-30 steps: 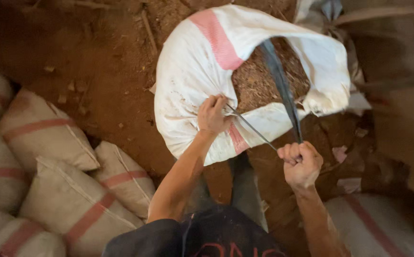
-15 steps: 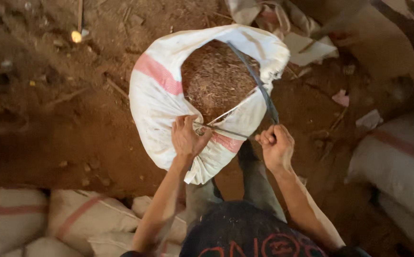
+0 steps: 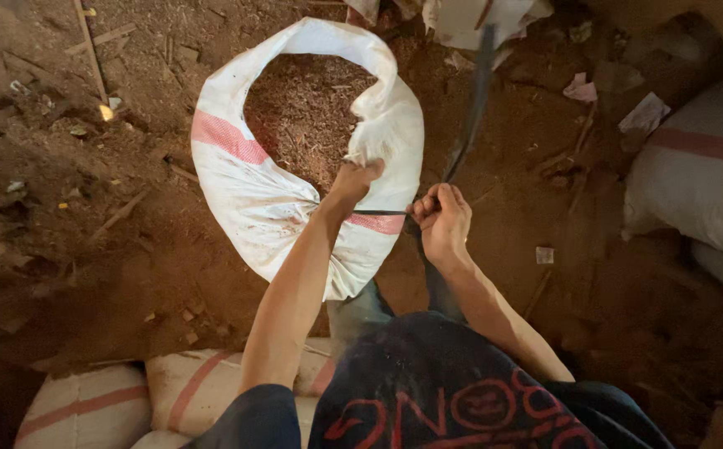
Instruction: The person uses a shovel to scoop wood shavings from a pile on the floor and transfers them into a white sack. After filling the sack, the person ties the top closed using a black strap.
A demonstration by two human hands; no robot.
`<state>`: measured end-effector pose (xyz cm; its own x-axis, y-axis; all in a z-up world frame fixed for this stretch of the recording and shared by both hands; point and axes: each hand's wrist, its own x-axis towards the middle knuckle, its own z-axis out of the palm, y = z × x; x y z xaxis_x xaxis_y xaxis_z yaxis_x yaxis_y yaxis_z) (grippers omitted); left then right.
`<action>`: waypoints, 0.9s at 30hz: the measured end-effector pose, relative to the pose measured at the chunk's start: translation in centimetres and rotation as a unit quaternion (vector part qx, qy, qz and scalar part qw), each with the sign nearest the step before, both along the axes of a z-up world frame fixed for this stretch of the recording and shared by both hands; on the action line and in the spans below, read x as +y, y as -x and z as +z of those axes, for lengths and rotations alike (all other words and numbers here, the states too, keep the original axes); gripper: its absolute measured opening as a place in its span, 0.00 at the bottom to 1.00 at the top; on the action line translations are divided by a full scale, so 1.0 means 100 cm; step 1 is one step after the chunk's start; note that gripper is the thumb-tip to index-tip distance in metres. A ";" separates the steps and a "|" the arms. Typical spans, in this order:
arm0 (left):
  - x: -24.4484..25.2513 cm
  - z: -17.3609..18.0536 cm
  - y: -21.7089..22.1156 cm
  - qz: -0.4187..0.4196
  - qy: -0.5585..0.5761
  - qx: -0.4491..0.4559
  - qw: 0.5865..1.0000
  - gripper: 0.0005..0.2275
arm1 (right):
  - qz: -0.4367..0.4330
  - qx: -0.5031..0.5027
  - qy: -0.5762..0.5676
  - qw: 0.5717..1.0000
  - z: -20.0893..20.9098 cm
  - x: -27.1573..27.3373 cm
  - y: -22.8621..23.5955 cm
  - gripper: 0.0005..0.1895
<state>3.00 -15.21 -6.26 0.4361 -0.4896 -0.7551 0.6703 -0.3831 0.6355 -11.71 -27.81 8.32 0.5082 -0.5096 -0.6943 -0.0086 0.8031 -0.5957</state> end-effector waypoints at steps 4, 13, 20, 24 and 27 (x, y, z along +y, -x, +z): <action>-0.002 0.006 0.008 -0.042 -0.038 0.037 0.998 0.29 | 0.022 0.009 -0.039 0.999 -0.009 -0.007 0.003 0.10; -0.015 0.062 0.020 -0.198 -0.016 -0.051 0.979 0.29 | 0.056 0.058 -0.067 0.994 -0.027 -0.024 0.016 0.11; -0.013 0.063 0.038 -0.268 -0.085 -0.057 0.958 0.29 | 0.072 0.056 -0.068 0.994 -0.025 -0.021 0.017 0.11; -0.024 0.048 0.046 -0.256 -0.003 -0.036 0.966 0.27 | 0.069 0.041 -0.057 0.995 -0.021 -0.020 0.015 0.10; -0.021 0.051 0.050 -0.165 0.065 0.047 0.983 0.27 | 0.080 0.057 -0.039 0.994 -0.014 -0.021 0.010 0.11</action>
